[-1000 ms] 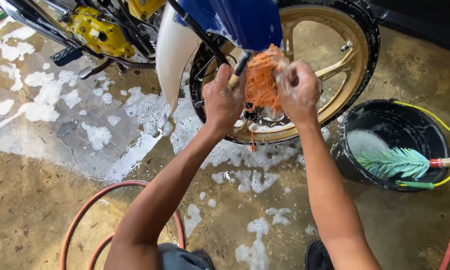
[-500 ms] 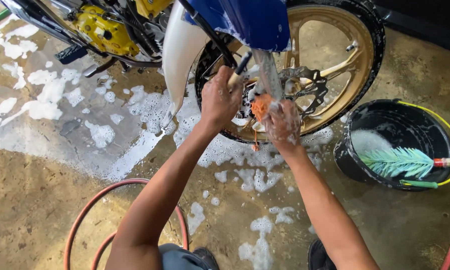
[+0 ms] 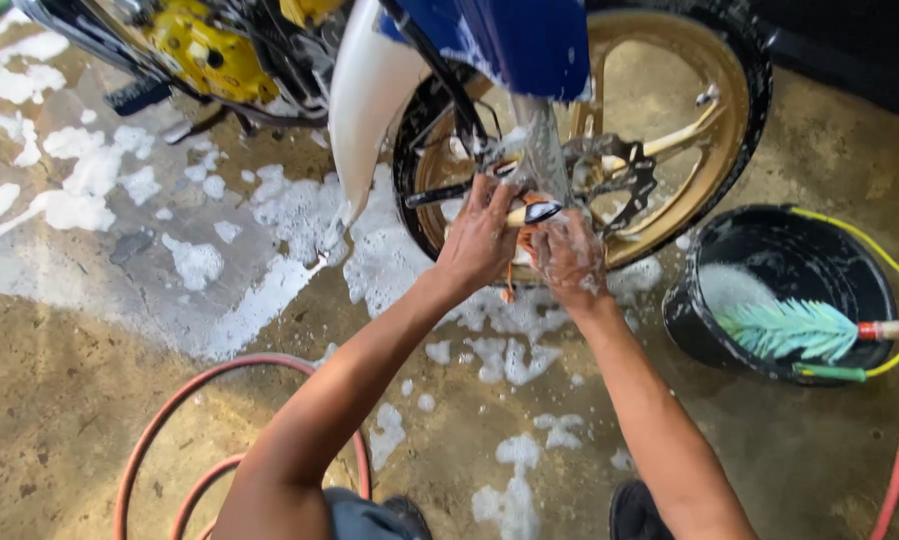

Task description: The person scrubs the front wheel, brake disc, and caliper of a blue and yellow motorcycle using an orange sponge and a small brush. They repeatedly dip the sponge into a bucket of soapy water to clean the wheel spokes and the area around the tire.

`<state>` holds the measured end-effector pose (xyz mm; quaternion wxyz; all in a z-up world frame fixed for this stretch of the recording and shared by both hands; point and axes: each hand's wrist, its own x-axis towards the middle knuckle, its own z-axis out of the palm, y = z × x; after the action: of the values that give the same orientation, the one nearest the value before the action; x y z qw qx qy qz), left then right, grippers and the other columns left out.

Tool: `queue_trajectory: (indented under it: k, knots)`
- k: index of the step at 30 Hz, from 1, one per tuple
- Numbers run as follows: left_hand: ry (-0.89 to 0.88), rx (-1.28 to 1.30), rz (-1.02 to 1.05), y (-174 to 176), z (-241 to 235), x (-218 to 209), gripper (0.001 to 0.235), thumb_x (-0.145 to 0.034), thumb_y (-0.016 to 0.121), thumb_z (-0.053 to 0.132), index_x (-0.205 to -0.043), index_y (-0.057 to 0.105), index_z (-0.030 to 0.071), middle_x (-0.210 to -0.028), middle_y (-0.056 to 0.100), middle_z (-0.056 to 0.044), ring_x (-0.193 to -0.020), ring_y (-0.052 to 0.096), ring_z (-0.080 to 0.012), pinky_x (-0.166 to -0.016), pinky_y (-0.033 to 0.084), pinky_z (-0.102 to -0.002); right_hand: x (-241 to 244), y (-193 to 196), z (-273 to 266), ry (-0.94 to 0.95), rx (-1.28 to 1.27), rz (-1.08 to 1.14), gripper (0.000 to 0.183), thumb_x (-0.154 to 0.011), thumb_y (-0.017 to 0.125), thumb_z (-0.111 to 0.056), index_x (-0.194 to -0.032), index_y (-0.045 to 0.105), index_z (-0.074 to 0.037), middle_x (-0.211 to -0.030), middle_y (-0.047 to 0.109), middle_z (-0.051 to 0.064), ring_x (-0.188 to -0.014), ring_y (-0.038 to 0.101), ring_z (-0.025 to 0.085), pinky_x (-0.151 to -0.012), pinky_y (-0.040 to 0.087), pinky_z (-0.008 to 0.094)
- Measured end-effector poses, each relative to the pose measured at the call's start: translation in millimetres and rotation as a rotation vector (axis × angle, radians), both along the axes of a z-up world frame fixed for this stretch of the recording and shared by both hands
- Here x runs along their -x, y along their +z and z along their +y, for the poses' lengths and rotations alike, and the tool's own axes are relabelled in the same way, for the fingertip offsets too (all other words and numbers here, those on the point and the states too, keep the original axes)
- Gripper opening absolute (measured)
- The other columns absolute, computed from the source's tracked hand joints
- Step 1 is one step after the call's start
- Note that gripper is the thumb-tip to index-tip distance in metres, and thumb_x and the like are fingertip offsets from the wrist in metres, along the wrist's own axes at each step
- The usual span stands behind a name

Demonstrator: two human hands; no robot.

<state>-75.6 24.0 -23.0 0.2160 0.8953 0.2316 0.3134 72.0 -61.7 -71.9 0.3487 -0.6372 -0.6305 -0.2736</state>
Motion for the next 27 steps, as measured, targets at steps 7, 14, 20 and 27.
queue_trajectory:
  k: [7,14,20,27]
  knots:
    - [0.168,0.133,-0.223,15.7,7.8,6.5,0.025,-0.095,0.057,0.01,-0.12,0.054,0.011,-0.109,0.058,-0.017,-0.082,0.069,-0.0504,-0.07,0.058,-0.058,-2.6,44.2,94.8,-0.14,-0.469,0.008,0.018,-0.092,0.071,-0.011,-0.109,0.075,-0.013,-0.102,0.059,0.008,-0.088,0.063,0.032,-0.067,0.057,0.044]
    - [0.209,0.264,-0.311,21.9,1.4,7.2,0.027,-0.103,0.053,0.026,-0.126,0.058,0.013,-0.115,0.064,-0.02,-0.1,0.069,-0.0518,-0.084,0.057,-0.06,-24.1,-6.4,65.8,-0.043,-0.406,-0.256,0.024,-0.096,0.072,-0.029,-0.119,0.074,-0.02,-0.121,0.06,0.009,-0.114,0.059,0.03,-0.088,0.054,0.045]
    - [0.105,0.138,-0.305,30.1,-12.4,12.4,0.032,-0.106,0.047,0.04,-0.111,0.055,0.009,-0.104,0.055,-0.02,-0.103,0.057,-0.0543,-0.079,0.051,-0.059,43.3,106.0,16.6,0.272,-0.331,0.507,0.047,-0.112,0.042,-0.046,-0.098,0.064,-0.007,-0.111,0.053,0.0,-0.106,0.058,0.024,-0.088,0.05,0.036]
    - [0.063,0.055,-0.313,42.4,-15.2,12.7,0.022,-0.103,0.053,0.025,-0.117,0.051,0.008,-0.111,0.05,-0.018,-0.102,0.057,-0.0561,-0.077,0.054,-0.06,16.4,41.7,35.4,-0.328,-0.353,0.06,0.068,-0.105,0.032,-0.067,-0.099,0.069,-0.011,-0.12,0.055,0.013,-0.092,0.053,0.041,-0.074,0.047,0.052]
